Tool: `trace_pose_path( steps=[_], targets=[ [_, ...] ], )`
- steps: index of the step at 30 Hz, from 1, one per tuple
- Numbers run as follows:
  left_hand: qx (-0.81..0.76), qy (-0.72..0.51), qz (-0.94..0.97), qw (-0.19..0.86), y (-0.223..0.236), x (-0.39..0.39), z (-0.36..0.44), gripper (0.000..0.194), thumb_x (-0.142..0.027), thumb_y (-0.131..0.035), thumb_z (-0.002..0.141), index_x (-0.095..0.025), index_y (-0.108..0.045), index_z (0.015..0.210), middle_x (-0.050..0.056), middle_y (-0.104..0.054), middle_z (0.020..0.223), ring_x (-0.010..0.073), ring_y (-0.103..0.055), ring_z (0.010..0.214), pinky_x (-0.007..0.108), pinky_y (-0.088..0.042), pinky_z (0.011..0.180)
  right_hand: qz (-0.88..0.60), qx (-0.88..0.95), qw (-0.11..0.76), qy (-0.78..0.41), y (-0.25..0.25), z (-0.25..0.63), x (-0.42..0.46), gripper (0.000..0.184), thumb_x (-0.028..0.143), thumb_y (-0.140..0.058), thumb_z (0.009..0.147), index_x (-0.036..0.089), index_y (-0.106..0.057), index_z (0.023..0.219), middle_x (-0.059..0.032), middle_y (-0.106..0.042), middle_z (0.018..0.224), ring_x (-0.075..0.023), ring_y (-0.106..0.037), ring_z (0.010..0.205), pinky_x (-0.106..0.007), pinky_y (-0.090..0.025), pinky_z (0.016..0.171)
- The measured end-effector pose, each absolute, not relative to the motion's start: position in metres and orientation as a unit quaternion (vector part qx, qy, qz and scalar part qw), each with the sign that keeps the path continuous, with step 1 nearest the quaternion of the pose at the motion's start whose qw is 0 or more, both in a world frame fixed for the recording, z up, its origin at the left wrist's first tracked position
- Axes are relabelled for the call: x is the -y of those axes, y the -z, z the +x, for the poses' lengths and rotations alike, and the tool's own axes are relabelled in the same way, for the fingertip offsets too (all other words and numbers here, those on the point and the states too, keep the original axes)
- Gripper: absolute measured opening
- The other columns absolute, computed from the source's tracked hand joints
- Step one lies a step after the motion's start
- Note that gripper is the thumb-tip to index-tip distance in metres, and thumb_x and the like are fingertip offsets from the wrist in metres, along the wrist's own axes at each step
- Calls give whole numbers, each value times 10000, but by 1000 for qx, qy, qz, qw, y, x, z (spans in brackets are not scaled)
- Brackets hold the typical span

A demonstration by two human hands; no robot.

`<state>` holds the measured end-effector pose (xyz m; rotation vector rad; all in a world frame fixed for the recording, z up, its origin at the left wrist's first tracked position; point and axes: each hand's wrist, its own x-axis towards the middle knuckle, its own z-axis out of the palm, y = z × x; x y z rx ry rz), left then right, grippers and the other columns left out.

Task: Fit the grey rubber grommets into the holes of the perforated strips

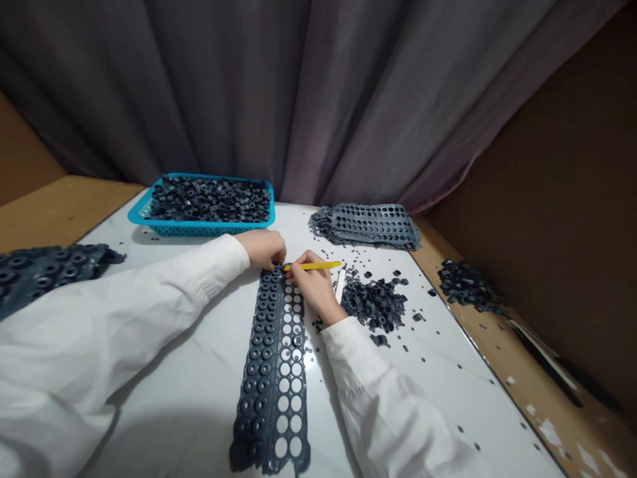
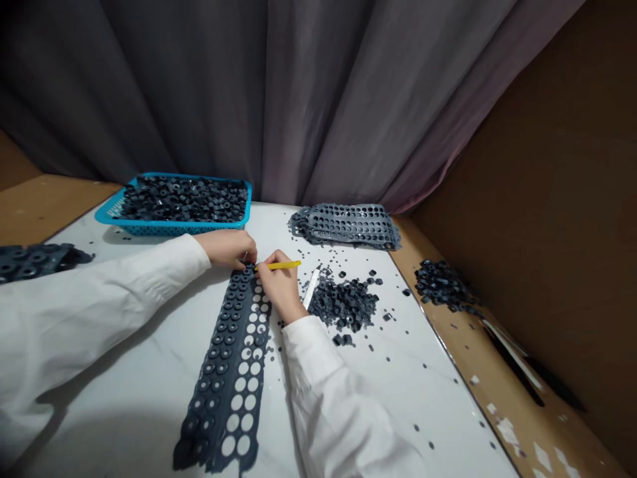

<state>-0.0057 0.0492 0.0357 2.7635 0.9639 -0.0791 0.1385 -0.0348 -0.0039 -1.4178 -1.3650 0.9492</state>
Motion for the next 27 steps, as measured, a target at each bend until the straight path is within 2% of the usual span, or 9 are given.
trace_pose_path(
  steps=[6,12,14,16,20,27],
  targets=[
    [-298,22,951,76,-36,-43,-8,157,-128,-608,626,-215,-704,715,45,-663,735,190,-593,669,263,-382,603,-572,546,459,-404,7,138,30,93,197,-490,678,205,-429,607,43,-565,508,-130,-579,521,-234,-430,516],
    [-221,41,974,-37,-27,-33,-8,181,-72,-502,759,-148,-653,695,99,-648,732,196,-595,720,285,-402,683,-575,545,456,-404,5,137,28,112,186,-489,663,209,-414,583,46,-537,465,-126,-560,478,-229,-414,477],
    [-208,26,977,-38,-22,-34,-12,177,-75,-494,775,-142,-646,713,106,-648,751,198,-592,743,288,-404,702,-575,543,457,-407,5,137,28,117,182,-492,662,209,-413,581,46,-534,460,-127,-563,474,-228,-416,472],
    [-227,-1,974,0,-18,-37,-17,165,-103,-496,782,-151,-648,738,93,-651,768,185,-589,743,274,-406,693,-577,540,454,-411,4,137,28,119,177,-489,664,210,-413,579,44,-537,459,-129,-566,472,-230,-422,473],
    [-305,-97,936,143,-13,-45,-27,176,-205,-494,787,-162,-664,805,57,-671,800,160,-587,728,245,-411,681,-576,529,449,-432,4,138,28,111,165,-477,664,212,-413,587,38,-556,471,-132,-573,473,-235,-433,475],
    [-417,-205,830,307,-9,-45,-31,204,-342,-597,703,-170,-695,755,26,-682,681,159,-582,640,250,-424,646,-577,527,450,-432,5,138,28,103,190,-487,678,210,-424,599,35,-569,486,-131,-579,477,-238,-443,481]
  ],
)
